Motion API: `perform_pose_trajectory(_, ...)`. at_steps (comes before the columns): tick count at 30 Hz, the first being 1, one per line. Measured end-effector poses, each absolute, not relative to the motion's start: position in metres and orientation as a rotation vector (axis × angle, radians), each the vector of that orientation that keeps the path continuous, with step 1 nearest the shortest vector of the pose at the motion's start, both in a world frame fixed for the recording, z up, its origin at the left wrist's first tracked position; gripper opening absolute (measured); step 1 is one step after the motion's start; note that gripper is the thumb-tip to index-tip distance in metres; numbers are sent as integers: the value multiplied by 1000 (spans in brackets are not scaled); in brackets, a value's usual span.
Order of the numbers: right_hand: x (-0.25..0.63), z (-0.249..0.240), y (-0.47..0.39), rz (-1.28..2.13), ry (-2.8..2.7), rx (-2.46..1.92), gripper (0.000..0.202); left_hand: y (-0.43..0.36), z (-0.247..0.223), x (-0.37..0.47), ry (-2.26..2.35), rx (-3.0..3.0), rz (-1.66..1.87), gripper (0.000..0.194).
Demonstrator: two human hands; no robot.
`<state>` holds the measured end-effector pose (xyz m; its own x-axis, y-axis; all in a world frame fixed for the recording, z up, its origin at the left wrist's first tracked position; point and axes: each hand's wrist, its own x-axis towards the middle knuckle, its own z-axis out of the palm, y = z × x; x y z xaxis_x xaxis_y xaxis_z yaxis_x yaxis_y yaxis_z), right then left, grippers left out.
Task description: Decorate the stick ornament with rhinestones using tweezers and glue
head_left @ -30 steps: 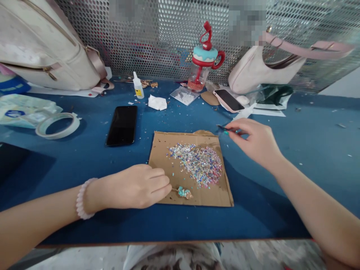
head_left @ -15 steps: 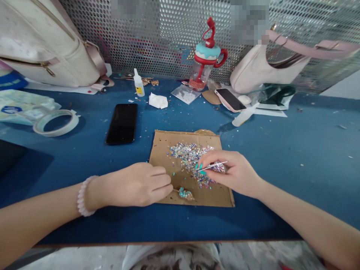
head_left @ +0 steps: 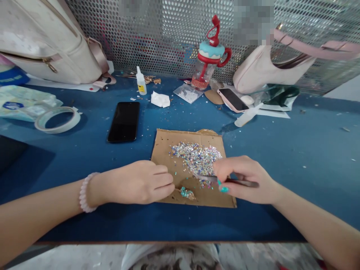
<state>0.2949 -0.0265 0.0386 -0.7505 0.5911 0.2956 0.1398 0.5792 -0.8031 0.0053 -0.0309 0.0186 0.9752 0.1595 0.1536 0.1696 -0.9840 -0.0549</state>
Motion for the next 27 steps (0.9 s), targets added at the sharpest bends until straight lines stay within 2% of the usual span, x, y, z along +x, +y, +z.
perform_pose_trajectory(3,296,42,-30,1084,-2380,-558,11,-31,19,5,-260,-3057,-226,23)
perform_pose_trajectory(6,295,42,-35,1112,-2447,-534,24,-31,20,5,-266,-3058,-229,24)
perform_pose_trajectory(9,292,40,-38,1144,-2509,-524,29,-31,20,6,-264,-3049,-241,25)
perform_pose_trajectory(27,286,36,-36,1220,-2608,-620,23,-32,20,7,-263,-3042,-237,20)
